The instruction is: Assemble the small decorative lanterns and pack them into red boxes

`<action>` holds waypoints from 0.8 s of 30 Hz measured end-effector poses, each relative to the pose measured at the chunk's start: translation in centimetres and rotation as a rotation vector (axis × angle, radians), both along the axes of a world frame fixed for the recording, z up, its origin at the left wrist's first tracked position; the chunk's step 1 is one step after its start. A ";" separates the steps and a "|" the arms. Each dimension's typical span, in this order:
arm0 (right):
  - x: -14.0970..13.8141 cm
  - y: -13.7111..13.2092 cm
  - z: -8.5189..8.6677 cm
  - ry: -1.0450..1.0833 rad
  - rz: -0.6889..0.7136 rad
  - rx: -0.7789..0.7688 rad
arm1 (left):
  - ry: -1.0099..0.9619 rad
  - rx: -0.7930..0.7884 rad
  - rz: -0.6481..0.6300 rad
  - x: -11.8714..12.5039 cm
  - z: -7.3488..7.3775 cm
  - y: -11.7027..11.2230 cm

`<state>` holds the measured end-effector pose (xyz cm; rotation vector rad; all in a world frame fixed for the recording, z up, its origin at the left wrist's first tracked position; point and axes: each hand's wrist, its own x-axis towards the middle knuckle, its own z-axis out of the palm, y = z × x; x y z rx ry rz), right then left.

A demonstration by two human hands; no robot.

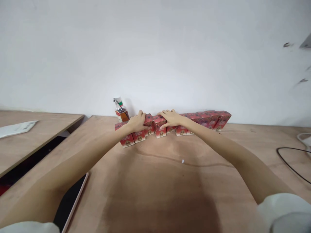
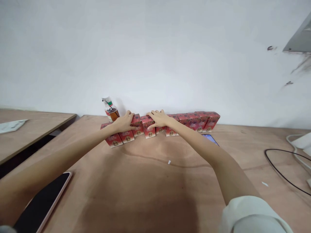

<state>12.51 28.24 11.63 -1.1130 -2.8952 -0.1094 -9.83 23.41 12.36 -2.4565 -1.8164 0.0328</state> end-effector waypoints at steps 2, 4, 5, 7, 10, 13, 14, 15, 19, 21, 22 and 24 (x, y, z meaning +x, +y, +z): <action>-0.4 -0.5 0.2 -0.023 -0.007 0.027 | 0.007 -0.003 0.006 -0.3 0.0 -0.1; -0.8 -0.7 0.4 -0.044 -0.006 0.065 | 0.000 -0.012 -0.011 -0.8 0.0 0.1; -1.0 -0.9 0.5 -0.049 0.002 0.088 | -0.007 -0.021 -0.031 -1.1 0.0 0.2; -1.3 -1.1 0.8 -0.045 0.017 0.125 | -0.016 -0.040 -0.071 -1.6 0.3 0.3; -1.5 -2.1 1.4 -0.005 0.013 0.148 | -0.014 -0.047 -0.116 -2.2 1.6 0.3; -1.1 -4.1 2.4 0.043 -0.036 0.177 | -0.021 -0.001 -0.164 -1.9 3.9 -0.7; -0.7 -5.0 2.7 0.061 -0.059 0.197 | -0.021 0.013 -0.189 -1.6 4.8 -1.2; -0.2 -6.0 3.0 0.081 -0.085 0.216 | -0.022 0.025 -0.209 -1.2 5.5 -1.8; 2.9 -10.0 3.2 0.129 -0.110 0.209 | -0.008 0.008 -0.328 1.5 6.4 -4.1; 4.7 -11.3 2.5 0.117 -0.145 0.191 | -0.004 -0.019 -0.398 3.1 5.4 -4.8; 5.6 -11.7 1.9 0.103 -0.159 0.187 | -0.005 -0.032 -0.415 4.0 4.5 -4.9; 7.1 -11.9 0.7 0.065 -0.181 0.184 | -0.011 -0.061 -0.437 5.6 2.8 -4.9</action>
